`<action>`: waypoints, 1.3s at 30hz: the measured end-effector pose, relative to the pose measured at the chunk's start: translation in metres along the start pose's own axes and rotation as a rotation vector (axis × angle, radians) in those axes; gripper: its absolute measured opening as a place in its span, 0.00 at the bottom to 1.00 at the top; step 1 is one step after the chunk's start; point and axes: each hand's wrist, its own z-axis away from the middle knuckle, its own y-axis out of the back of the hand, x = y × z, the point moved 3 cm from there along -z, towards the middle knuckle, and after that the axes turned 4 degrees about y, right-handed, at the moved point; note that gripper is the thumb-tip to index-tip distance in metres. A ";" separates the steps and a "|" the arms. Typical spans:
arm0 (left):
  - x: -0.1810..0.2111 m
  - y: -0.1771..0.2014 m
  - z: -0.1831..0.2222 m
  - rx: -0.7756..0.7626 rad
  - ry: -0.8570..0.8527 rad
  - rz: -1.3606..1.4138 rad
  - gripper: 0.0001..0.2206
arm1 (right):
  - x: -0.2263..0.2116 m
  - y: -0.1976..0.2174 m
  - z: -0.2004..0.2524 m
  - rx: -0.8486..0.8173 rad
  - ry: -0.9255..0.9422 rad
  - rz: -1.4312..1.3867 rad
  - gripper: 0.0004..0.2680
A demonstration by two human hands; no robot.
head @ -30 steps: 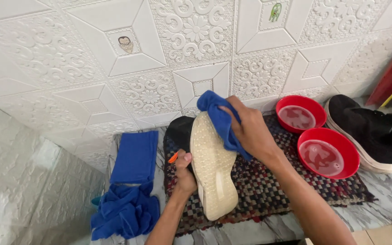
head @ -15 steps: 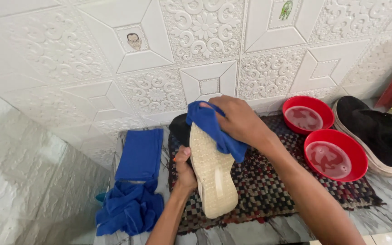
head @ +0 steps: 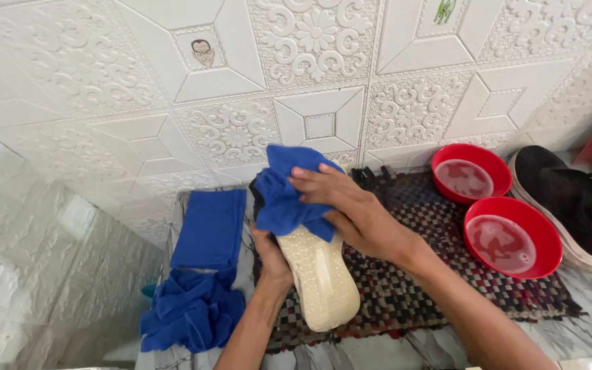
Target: Scrubbing the white sole of a black sneaker with a brush and soapy water, then wiping it with a blue cloth.
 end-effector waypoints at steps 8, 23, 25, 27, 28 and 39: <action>-0.003 0.026 -0.019 -0.111 -0.049 0.183 0.19 | -0.027 -0.028 0.063 0.019 0.028 -0.148 0.16; -0.028 0.062 -0.035 0.174 -0.236 0.087 0.21 | 0.023 0.033 0.052 0.270 -0.187 0.319 0.09; -0.024 0.061 -0.040 0.161 -0.204 0.085 0.20 | 0.008 -0.002 0.040 0.169 -0.002 0.411 0.11; 0.006 0.090 -0.066 0.158 -0.367 0.117 0.23 | -0.026 -0.031 0.039 -0.073 0.165 0.506 0.04; 0.010 0.085 -0.055 0.159 -0.370 0.117 0.23 | -0.036 -0.029 0.046 -0.073 0.167 0.504 0.04; 0.038 0.031 -0.019 0.194 -0.539 -0.044 0.16 | -0.027 0.054 0.051 0.219 -0.237 0.131 0.14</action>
